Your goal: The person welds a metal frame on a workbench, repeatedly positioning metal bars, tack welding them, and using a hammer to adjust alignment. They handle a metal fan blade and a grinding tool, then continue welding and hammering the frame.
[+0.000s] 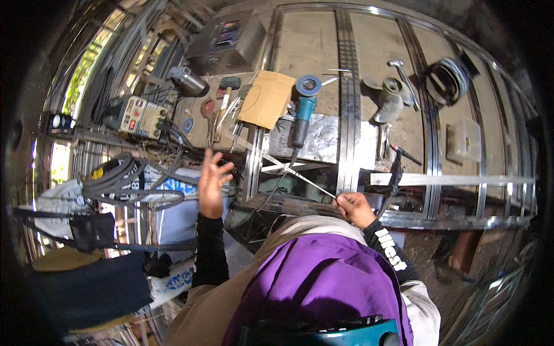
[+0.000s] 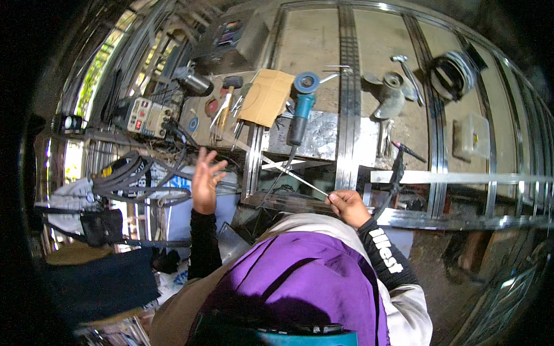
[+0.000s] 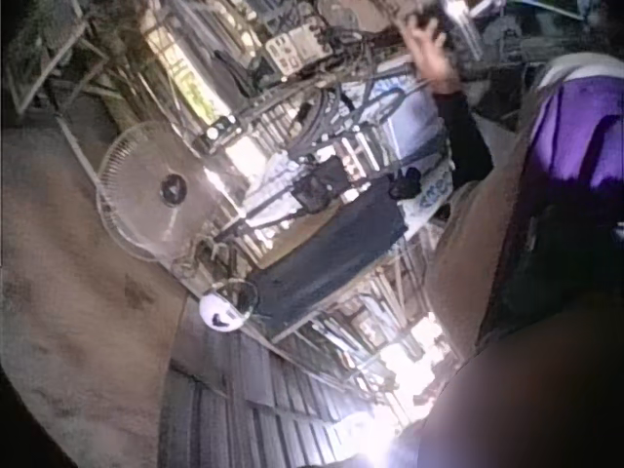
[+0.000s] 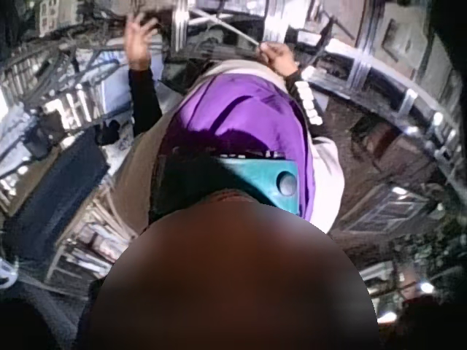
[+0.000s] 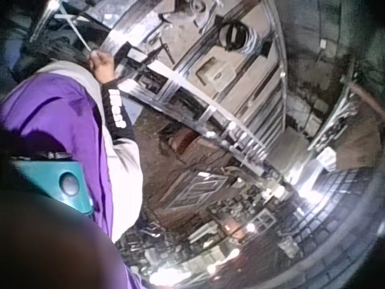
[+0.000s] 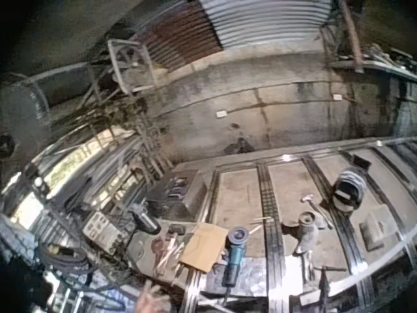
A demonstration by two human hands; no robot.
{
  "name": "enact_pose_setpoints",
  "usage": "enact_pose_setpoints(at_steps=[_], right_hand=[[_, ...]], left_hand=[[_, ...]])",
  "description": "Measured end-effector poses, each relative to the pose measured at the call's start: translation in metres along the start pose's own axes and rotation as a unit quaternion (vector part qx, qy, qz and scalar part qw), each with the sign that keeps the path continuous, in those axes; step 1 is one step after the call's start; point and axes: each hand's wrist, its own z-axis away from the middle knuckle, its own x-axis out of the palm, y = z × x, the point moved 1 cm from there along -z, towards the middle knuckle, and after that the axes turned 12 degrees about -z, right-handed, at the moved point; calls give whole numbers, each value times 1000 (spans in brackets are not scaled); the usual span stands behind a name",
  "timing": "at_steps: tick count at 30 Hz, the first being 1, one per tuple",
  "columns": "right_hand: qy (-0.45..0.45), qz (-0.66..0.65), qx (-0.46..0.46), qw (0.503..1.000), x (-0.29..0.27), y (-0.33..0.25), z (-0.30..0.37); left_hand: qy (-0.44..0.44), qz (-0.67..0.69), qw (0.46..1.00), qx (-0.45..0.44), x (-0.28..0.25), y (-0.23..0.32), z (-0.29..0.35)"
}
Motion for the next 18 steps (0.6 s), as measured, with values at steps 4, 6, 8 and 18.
enact_pose_setpoints(at_steps=[4,6,8,18], right_hand=[[30,-6,-40,999,25,8,-42],[69,29,-67,995,41,-4,-73],[89,72,-115,987,46,-9,-122],[185,70,-165,966,79,-73,-384]], left_hand=[[-171,-341,924,20,2,-26,45],[-272,-430,861,-12,-1,-37,74],[-298,-469,830,-54,-8,-62,105],[-125,-445,866,-189,-44,-108,206]])
